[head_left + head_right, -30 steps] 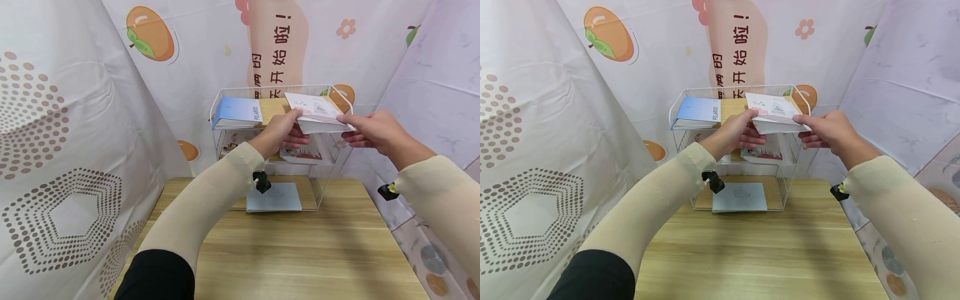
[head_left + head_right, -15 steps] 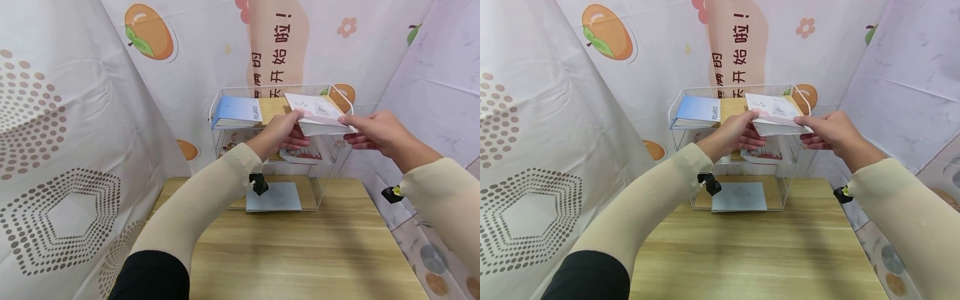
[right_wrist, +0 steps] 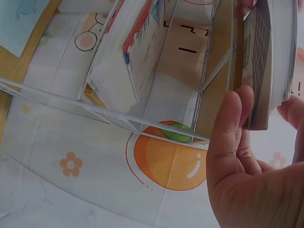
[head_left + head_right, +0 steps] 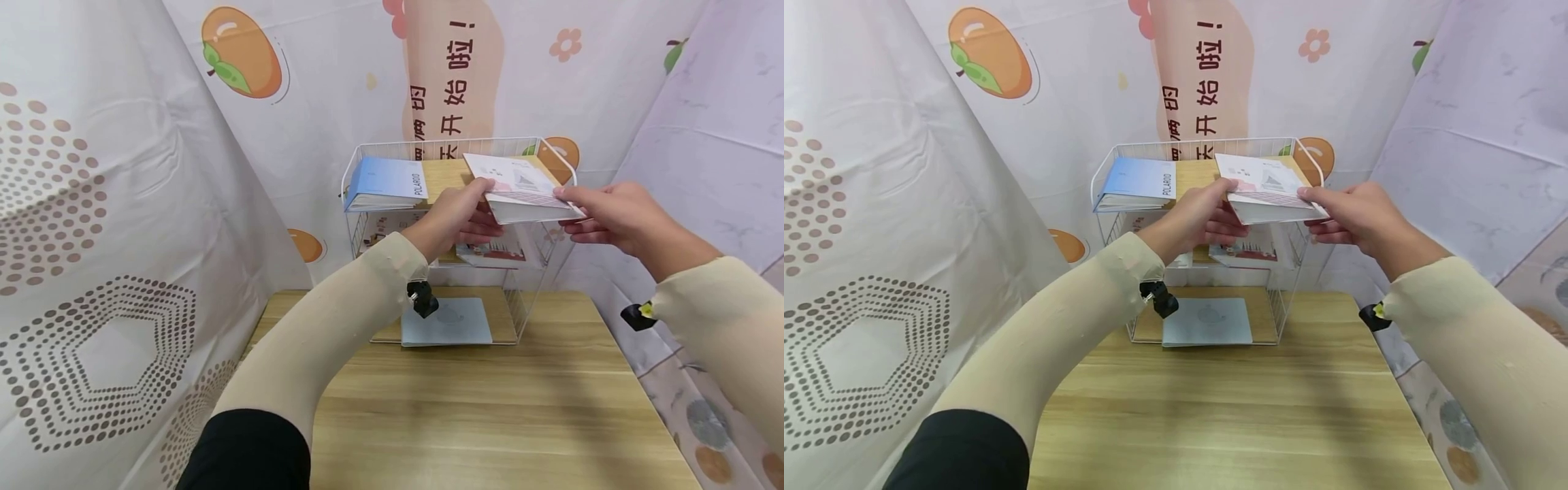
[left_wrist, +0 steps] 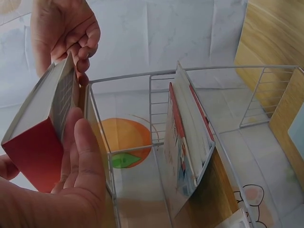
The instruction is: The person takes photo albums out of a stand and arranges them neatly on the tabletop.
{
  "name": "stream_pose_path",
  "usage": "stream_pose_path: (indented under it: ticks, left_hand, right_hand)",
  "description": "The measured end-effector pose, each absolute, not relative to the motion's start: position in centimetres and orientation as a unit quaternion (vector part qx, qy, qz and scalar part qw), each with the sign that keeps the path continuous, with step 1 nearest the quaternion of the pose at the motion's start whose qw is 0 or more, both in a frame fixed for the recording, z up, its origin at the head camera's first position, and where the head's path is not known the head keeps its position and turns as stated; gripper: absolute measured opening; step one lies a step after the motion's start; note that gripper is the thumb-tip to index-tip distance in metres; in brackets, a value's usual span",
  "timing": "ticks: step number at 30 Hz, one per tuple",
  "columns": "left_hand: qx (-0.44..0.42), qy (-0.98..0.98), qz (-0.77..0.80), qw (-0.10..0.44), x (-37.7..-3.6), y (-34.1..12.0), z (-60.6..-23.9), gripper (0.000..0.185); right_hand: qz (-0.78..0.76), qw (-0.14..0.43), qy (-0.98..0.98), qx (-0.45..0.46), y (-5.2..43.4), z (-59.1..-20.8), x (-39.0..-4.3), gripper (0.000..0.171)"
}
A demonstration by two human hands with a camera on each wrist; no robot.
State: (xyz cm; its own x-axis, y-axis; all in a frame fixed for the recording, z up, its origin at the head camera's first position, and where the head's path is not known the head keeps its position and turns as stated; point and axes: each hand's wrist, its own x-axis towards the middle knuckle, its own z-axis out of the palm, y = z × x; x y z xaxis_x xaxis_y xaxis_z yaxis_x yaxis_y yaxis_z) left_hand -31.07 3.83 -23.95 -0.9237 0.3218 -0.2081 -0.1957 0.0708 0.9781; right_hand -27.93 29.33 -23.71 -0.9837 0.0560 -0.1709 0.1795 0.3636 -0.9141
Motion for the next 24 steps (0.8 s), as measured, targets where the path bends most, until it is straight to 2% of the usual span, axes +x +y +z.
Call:
stream_pose_path:
  ticks: [3, 9, 24]
  left_hand:
    - [0.043, 0.703, 0.686, 0.184, -31.21, 3.87, -24.00, 0.041]
    - [0.042, 0.702, 0.689, 0.175, -31.25, 3.97, -24.03, 0.037]
    - [0.044, 0.710, 0.682, 0.167, -30.72, 3.91, -23.90, 0.032]
  right_hand:
    - [-0.569, 0.057, 0.818, 0.069, 29.20, -23.70, -28.01, 0.054]
    - [-0.599, 0.065, 0.795, 0.070, 29.33, -23.59, -28.14, 0.027]
    - [-0.569, 0.065, 0.817, 0.066, 29.59, -23.66, -27.64, 0.026]
